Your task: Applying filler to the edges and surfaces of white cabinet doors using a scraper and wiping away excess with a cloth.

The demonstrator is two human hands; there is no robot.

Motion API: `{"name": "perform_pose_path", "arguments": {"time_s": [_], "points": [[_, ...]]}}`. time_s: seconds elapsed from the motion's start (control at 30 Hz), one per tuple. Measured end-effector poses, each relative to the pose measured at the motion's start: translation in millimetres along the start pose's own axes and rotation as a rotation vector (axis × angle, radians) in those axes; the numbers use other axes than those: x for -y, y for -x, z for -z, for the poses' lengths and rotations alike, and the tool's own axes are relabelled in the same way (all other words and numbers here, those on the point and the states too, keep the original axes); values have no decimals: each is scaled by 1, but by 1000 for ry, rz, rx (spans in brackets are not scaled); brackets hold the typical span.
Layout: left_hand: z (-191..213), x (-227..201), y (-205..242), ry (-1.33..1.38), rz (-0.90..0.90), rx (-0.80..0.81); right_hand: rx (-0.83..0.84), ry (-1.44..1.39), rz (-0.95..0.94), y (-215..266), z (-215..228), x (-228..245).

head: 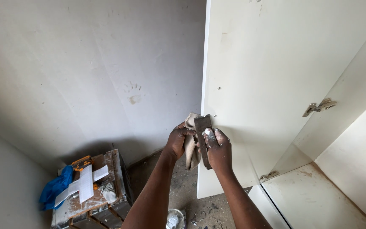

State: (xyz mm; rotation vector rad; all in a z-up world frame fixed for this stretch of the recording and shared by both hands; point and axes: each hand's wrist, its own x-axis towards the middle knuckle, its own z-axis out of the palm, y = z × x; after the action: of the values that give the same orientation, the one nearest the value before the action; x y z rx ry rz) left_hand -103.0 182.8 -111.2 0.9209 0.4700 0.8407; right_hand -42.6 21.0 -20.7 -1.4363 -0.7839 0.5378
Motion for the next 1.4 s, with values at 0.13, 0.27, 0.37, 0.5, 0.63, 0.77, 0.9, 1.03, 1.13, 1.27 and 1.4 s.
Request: {"name": "perform_pose_path", "arguments": {"time_s": [0.13, 0.27, 0.37, 0.5, 0.63, 0.77, 0.9, 1.03, 1.13, 1.27, 1.4], "points": [[4, 6, -6, 5, -11, -12, -27, 12, 16, -1, -9, 21], [8, 12, -9, 22, 0, -3, 12, 1, 9, -9, -11, 24], [13, 14, -18, 47, -6, 2, 53, 88, -53, -2, -6, 21], [-23, -25, 13, 127, -55, -8, 163, -60, -148, -9, 5, -54], [-25, -29, 7, 165, -18, -49, 125, 3, -109, -12, 4, -58], [-28, -31, 6, 87, -32, -44, 74, 28, -55, -26, 6, -11], [1, -6, -28, 3, -10, -110, -7, 51, 5, -25, -3, 71], [-18, -22, -16, -83, -41, -79, 15, 15, 52, -30, -5, 96], [-16, -21, -25, -82, -58, -81, 32, 7, 20, -25, -2, 87], [-43, -56, -10, -90, -142, -116, 78, 36, -144, -18, 9, 24], [-42, -50, -20, -17, -155, -92, 99, 0, -159, -18, 7, 33]]}}
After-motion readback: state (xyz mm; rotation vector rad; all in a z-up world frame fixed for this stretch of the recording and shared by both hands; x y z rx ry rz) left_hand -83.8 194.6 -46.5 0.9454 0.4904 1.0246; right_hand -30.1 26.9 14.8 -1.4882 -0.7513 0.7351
